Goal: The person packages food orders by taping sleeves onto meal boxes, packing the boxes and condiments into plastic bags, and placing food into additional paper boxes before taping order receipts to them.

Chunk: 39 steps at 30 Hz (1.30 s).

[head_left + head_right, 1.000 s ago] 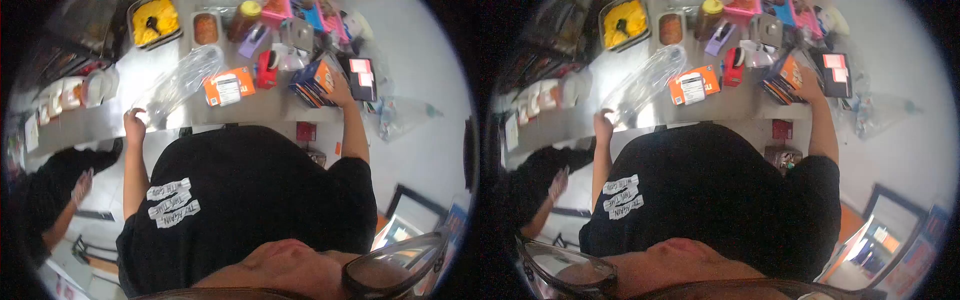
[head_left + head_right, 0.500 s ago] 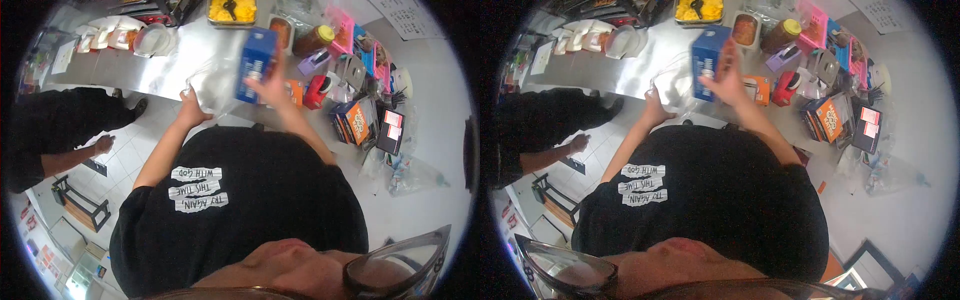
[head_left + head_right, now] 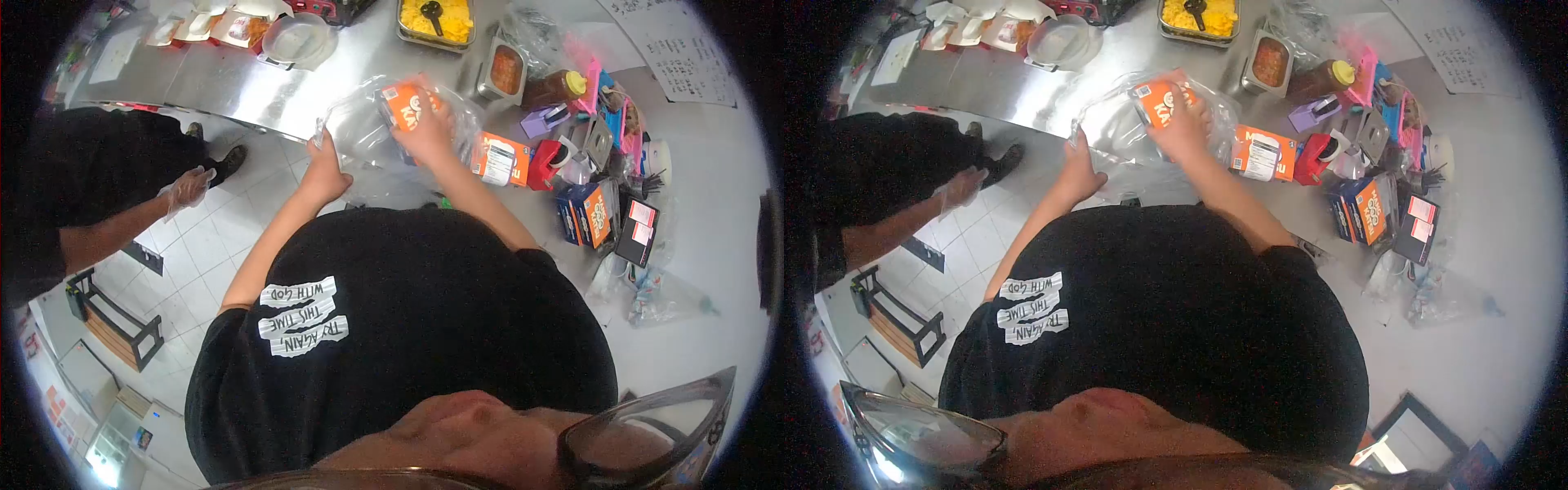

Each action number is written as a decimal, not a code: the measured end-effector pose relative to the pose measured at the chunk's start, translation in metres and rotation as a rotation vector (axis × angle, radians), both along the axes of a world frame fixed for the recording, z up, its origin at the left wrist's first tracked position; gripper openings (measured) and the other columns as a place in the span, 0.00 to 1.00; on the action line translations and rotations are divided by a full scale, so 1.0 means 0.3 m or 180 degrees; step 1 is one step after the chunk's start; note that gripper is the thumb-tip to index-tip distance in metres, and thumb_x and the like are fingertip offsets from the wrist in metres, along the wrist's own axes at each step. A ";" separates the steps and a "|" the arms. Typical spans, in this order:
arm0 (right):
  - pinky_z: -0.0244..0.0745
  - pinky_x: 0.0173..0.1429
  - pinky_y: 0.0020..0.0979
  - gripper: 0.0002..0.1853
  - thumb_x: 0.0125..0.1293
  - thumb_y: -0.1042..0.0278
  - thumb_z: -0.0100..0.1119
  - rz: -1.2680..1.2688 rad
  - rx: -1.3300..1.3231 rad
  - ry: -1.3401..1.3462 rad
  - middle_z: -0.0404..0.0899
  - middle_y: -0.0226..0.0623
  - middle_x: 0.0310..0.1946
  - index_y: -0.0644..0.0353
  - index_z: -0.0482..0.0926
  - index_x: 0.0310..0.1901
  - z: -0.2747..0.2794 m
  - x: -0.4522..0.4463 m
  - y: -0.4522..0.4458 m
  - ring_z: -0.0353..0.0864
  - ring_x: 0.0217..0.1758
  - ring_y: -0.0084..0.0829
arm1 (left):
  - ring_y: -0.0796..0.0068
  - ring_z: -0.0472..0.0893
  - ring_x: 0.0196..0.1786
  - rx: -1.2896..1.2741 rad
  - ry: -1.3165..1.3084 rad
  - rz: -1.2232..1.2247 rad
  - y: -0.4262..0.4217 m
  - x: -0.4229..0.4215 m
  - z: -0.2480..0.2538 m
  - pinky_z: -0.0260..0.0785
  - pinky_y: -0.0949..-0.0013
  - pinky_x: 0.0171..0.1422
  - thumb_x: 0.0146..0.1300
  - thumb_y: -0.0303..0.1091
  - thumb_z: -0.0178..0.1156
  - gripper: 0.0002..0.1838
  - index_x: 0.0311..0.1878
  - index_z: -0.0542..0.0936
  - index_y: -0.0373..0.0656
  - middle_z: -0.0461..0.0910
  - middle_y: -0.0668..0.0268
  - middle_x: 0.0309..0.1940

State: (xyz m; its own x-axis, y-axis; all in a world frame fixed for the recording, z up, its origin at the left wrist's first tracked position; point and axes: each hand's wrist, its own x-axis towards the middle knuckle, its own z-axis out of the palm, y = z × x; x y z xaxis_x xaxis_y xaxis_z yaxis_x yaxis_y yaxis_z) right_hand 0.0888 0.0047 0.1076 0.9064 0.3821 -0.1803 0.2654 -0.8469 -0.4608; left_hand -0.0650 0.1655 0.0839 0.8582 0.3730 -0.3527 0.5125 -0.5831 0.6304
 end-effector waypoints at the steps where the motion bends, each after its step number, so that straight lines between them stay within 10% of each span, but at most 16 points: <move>1: 0.57 0.70 0.54 0.49 0.47 0.52 0.73 -0.0016 -0.0051 -0.0007 0.57 0.55 0.65 0.39 0.58 0.72 -0.011 0.007 0.010 0.58 0.67 0.59 | 0.34 0.62 0.68 -0.0109 0.0067 0.0045 -0.001 0.000 -0.011 0.59 0.57 0.73 0.45 0.31 0.69 0.61 0.75 0.38 0.30 0.46 0.26 0.68; 5: 0.57 0.70 0.51 0.43 0.51 0.53 0.72 0.0626 -0.0240 -0.1317 0.62 0.52 0.64 0.49 0.63 0.69 -0.306 0.078 -0.079 0.62 0.67 0.54 | 0.38 0.71 0.61 0.0073 -0.0120 -0.0320 0.020 0.019 -0.083 0.65 0.56 0.68 0.49 0.31 0.69 0.59 0.76 0.38 0.38 0.52 0.30 0.67; 8: 0.60 0.69 0.47 0.35 0.53 0.54 0.71 0.0934 0.1465 -0.0464 0.69 0.48 0.60 0.55 0.73 0.62 -0.036 0.052 -0.274 0.66 0.65 0.48 | 0.53 0.73 0.61 -0.1056 -0.0383 -0.0156 0.042 0.062 -0.024 0.79 0.61 0.50 0.58 0.25 0.62 0.50 0.78 0.43 0.49 0.58 0.38 0.67; 11: 0.65 0.66 0.44 0.29 0.54 0.55 0.72 0.0814 0.0880 -0.1693 0.73 0.46 0.56 0.60 0.77 0.55 -0.008 0.217 -0.746 0.69 0.63 0.46 | 0.71 0.76 0.49 -0.1309 -0.0683 0.0053 0.075 0.077 -0.014 0.79 0.71 0.48 0.61 0.17 0.53 0.38 0.74 0.63 0.58 0.62 0.51 0.66; 13: 0.67 0.64 0.45 0.28 0.52 0.53 0.73 -0.0587 0.1000 -0.1033 0.76 0.46 0.54 0.61 0.78 0.52 0.026 0.309 -1.065 0.69 0.63 0.47 | 0.77 0.77 0.46 -0.1475 -0.0586 0.0071 0.103 0.080 -0.022 0.76 0.73 0.47 0.64 0.18 0.50 0.28 0.67 0.73 0.50 0.68 0.54 0.66; 19: 0.62 0.70 0.47 0.57 0.40 0.45 0.78 -0.0480 -0.2508 -0.0760 0.70 0.47 0.63 0.51 0.59 0.72 0.204 0.365 -1.582 0.66 0.67 0.49 | 0.79 0.77 0.49 -0.1358 -0.0228 0.0207 0.072 0.082 0.003 0.73 0.72 0.51 0.66 0.21 0.49 0.25 0.66 0.75 0.48 0.70 0.59 0.66; 24: 0.60 0.72 0.39 0.56 0.40 0.61 0.77 -0.0416 -0.0474 0.0423 0.66 0.48 0.67 0.51 0.57 0.73 0.157 0.372 -1.722 0.63 0.70 0.44 | 0.79 0.75 0.48 -0.1738 -0.0258 0.0439 0.069 0.067 -0.028 0.71 0.72 0.52 0.65 0.24 0.50 0.27 0.68 0.71 0.47 0.71 0.62 0.65; 29: 0.56 0.74 0.34 0.54 0.41 0.76 0.72 -0.0531 0.0807 0.1169 0.66 0.42 0.67 0.56 0.56 0.73 0.223 0.264 -1.464 0.62 0.71 0.36 | 0.57 0.69 0.68 -0.0510 -0.0568 -0.0169 0.062 0.038 0.042 0.62 0.62 0.70 0.57 0.29 0.58 0.30 0.67 0.71 0.47 0.71 0.47 0.64; 35: 0.49 0.77 0.39 0.54 0.40 0.68 0.76 0.1676 0.1118 0.0529 0.60 0.46 0.69 0.60 0.55 0.72 0.316 0.098 -0.682 0.57 0.75 0.42 | 0.51 0.69 0.63 -0.0714 -0.0824 -0.0172 0.079 -0.009 -0.061 0.64 0.61 0.67 0.51 0.29 0.64 0.45 0.74 0.58 0.50 0.59 0.41 0.67; 39: 0.53 0.75 0.42 0.56 0.44 0.61 0.78 0.1573 0.1911 0.0153 0.57 0.49 0.69 0.56 0.52 0.72 0.183 0.027 -0.199 0.57 0.74 0.44 | 0.45 0.60 0.71 -0.0670 -0.0740 -0.0350 0.041 -0.030 -0.108 0.59 0.60 0.72 0.49 0.32 0.67 0.53 0.76 0.47 0.42 0.51 0.34 0.69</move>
State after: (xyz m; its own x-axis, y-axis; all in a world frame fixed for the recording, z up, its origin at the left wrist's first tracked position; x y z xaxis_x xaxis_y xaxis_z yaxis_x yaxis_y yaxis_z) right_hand 0.0970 -0.0549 0.1624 0.6018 0.7843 0.1505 0.5152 -0.2373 -0.8235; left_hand -0.0741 0.1778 0.0515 0.9558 0.2135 -0.2023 0.2822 -0.4713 0.8356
